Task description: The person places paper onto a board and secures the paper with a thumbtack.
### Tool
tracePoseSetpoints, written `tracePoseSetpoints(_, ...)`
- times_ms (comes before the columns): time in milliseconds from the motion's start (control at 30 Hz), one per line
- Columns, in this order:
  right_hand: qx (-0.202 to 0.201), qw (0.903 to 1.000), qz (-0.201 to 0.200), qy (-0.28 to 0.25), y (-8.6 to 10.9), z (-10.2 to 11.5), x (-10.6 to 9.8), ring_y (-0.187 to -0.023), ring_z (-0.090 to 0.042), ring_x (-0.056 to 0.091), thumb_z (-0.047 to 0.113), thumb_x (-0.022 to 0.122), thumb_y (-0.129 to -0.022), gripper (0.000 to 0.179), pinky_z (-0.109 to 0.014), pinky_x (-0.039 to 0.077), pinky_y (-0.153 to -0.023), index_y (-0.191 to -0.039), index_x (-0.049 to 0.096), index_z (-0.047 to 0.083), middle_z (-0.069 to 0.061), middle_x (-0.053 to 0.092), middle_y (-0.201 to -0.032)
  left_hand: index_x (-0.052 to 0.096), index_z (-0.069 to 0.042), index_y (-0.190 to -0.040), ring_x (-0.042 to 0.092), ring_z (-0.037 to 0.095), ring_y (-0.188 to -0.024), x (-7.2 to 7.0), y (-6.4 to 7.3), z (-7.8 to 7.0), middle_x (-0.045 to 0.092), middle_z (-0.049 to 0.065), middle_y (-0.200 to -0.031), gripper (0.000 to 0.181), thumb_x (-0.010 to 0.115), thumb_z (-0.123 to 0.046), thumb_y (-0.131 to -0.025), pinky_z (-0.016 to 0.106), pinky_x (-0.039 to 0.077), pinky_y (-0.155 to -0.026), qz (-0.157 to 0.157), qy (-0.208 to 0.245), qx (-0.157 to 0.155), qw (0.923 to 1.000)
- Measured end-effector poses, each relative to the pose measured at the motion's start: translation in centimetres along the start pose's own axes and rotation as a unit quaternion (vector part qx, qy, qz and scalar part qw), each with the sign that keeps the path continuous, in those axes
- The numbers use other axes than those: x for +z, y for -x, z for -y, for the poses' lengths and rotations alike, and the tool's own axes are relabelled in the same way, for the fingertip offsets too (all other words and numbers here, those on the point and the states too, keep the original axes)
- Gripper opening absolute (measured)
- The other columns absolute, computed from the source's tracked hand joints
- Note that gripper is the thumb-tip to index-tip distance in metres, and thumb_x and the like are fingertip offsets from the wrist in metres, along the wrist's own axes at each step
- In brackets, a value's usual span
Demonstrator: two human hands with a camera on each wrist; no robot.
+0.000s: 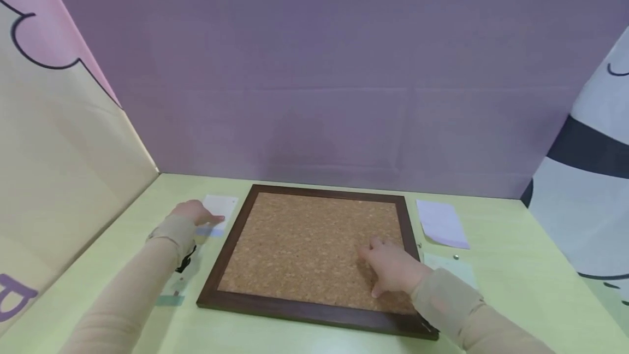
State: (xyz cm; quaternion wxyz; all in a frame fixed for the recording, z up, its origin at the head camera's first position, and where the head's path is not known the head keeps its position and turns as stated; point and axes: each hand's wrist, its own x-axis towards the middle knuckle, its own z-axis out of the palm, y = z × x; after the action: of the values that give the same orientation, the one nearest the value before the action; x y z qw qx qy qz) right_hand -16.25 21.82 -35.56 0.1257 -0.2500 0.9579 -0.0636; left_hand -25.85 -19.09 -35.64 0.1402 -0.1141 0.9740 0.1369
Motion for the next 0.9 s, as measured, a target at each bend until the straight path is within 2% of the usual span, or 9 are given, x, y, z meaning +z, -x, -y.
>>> tracePoseSetpoints(267, -0.001, 1.0, -0.001, 0.005, -0.1, -0.1, 0.2, -0.094, -0.031, 0.054, 0.021, 0.088, -0.057, 0.067, -0.047, 0.05, -0.075, -0.115, 0.058, 0.006, -0.011, 0.051, -0.104, 0.061, 0.006, -0.116, 0.054, 0.042, -0.104, 0.1, -0.4, 0.0, 0.054, 0.033, -0.121, 0.065, 0.063, -0.051, -0.084, 0.051, 0.048, -0.083, 0.001, 0.003, 0.006, 1.0)
tracePoseSetpoints(533, 0.012, 0.9999, 0.004, -0.003, -0.1, -0.1, 0.1, -0.094, -0.031, 0.054, 0.02, 0.088, -0.057, 0.064, -0.047, 0.051, -0.073, -0.113, 0.058, 0.008, -0.01, 0.051, -0.105, 0.061, 0.006, -0.115, 0.055, 0.037, -0.095, 0.6, -1.9, 0.3, 0.054, 0.032, -0.115, 0.063, 0.068, -0.047, -0.082, 0.046, 0.048, -0.074, 0.004, 0.025, -0.007, 0.9997)
tracePoseSetpoints(633, 0.011, 0.9999, 0.003, -0.001, -0.1, -0.2, 0.1, -0.093, -0.03, 0.054, 0.02, 0.088, -0.057, 0.063, -0.046, 0.051, -0.071, -0.112, 0.059, 0.009, -0.01, 0.051, -0.105, 0.06, 0.007, -0.117, 0.054, 0.039, -0.097, 0.7, -2.0, 0.3, 0.052, 0.034, -0.116, 0.065, 0.07, -0.046, -0.081, 0.048, 0.049, -0.077, 0.005, 0.03, -0.012, 0.9995)
tracePoseSetpoints(700, 0.01, 0.9999, 0.0, 0.002, -0.1, -0.2, 0.2, -0.092, -0.03, 0.054, 0.021, 0.088, -0.057, 0.062, -0.045, 0.051, -0.07, -0.111, 0.059, 0.01, -0.01, 0.051, -0.104, 0.057, 0.01, -0.119, 0.051, 0.042, -0.103, 0.7, -2.0, 0.1, 0.048, 0.036, -0.117, 0.067, 0.07, -0.044, -0.082, 0.05, 0.048, -0.084, 0.007, 0.033, -0.014, 0.9993)
tracePoseSetpoints(833, 0.006, 0.9999, -0.009, 0.009, -0.1, -0.3, 0.3, -0.092, -0.029, 0.053, 0.022, 0.088, -0.056, 0.059, -0.045, 0.051, -0.069, -0.106, 0.059, 0.012, -0.008, 0.051, -0.102, 0.052, 0.016, -0.12, 0.048, 0.046, -0.109, 0.5, -2.1, 0.2, 0.046, 0.038, -0.118, 0.072, 0.069, -0.043, -0.082, 0.052, 0.045, -0.093, 0.012, 0.033, 0.001, 0.9994)
tracePoseSetpoints(900, -0.002, 0.9999, -0.013, 0.011, -0.1, -0.3, 0.3, -0.091, -0.03, 0.053, 0.023, 0.088, -0.055, 0.058, -0.045, 0.051, -0.068, -0.104, 0.059, 0.013, -0.008, 0.051, -0.102, 0.051, 0.016, -0.122, 0.048, 0.046, -0.109, 0.4, -2.2, 0.5, 0.047, 0.038, -0.12, 0.073, 0.07, -0.042, -0.082, 0.052, 0.046, -0.093, 0.016, 0.047, 0.007, 0.9987)
